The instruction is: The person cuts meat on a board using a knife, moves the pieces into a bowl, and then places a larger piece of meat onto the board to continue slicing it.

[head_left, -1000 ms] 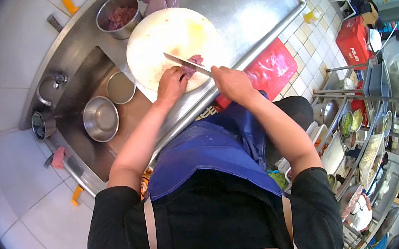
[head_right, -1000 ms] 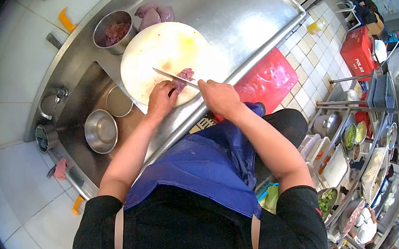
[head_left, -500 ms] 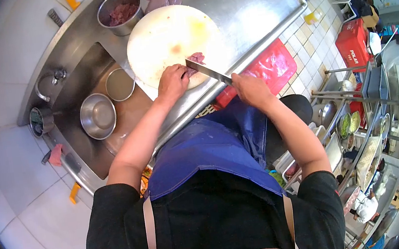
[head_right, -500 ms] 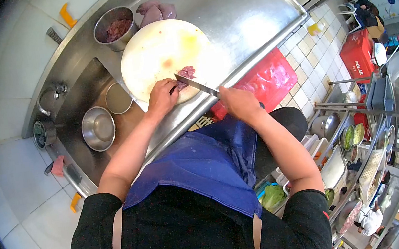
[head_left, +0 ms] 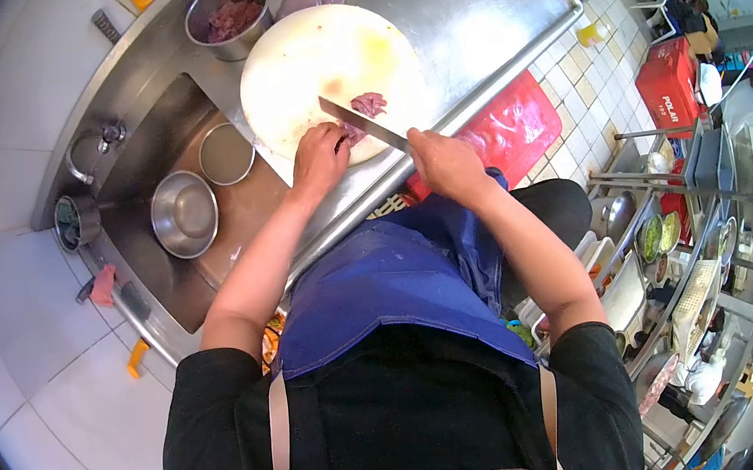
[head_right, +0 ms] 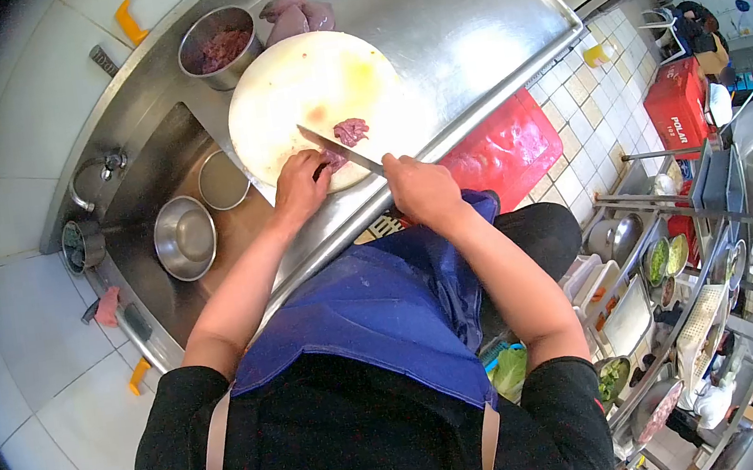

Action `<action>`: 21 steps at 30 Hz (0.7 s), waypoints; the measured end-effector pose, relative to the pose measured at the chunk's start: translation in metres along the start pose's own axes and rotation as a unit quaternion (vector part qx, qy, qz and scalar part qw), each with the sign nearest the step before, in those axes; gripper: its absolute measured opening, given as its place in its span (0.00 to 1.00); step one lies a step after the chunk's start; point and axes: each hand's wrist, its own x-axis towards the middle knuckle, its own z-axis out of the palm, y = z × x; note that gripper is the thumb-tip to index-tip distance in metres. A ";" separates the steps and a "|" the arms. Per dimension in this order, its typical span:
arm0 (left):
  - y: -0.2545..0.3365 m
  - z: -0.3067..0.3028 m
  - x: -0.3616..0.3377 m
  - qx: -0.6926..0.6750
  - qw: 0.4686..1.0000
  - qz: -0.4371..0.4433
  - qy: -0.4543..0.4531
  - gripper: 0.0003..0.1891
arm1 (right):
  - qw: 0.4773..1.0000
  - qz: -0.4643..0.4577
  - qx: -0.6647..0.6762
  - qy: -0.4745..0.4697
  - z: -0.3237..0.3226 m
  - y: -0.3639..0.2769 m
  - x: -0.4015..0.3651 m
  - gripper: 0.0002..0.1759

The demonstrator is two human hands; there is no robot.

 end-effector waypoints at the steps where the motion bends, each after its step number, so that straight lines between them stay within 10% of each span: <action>1: 0.000 0.000 0.001 0.001 1.000 -0.002 0.001 0.10 | 1.000 -0.001 0.001 0.001 0.001 -0.004 0.007 0.08; 21: 0.004 -0.011 -0.016 -0.070 0.996 -0.021 0.051 0.11 | 0.998 0.059 -0.009 -0.016 -0.009 0.036 -0.030 0.11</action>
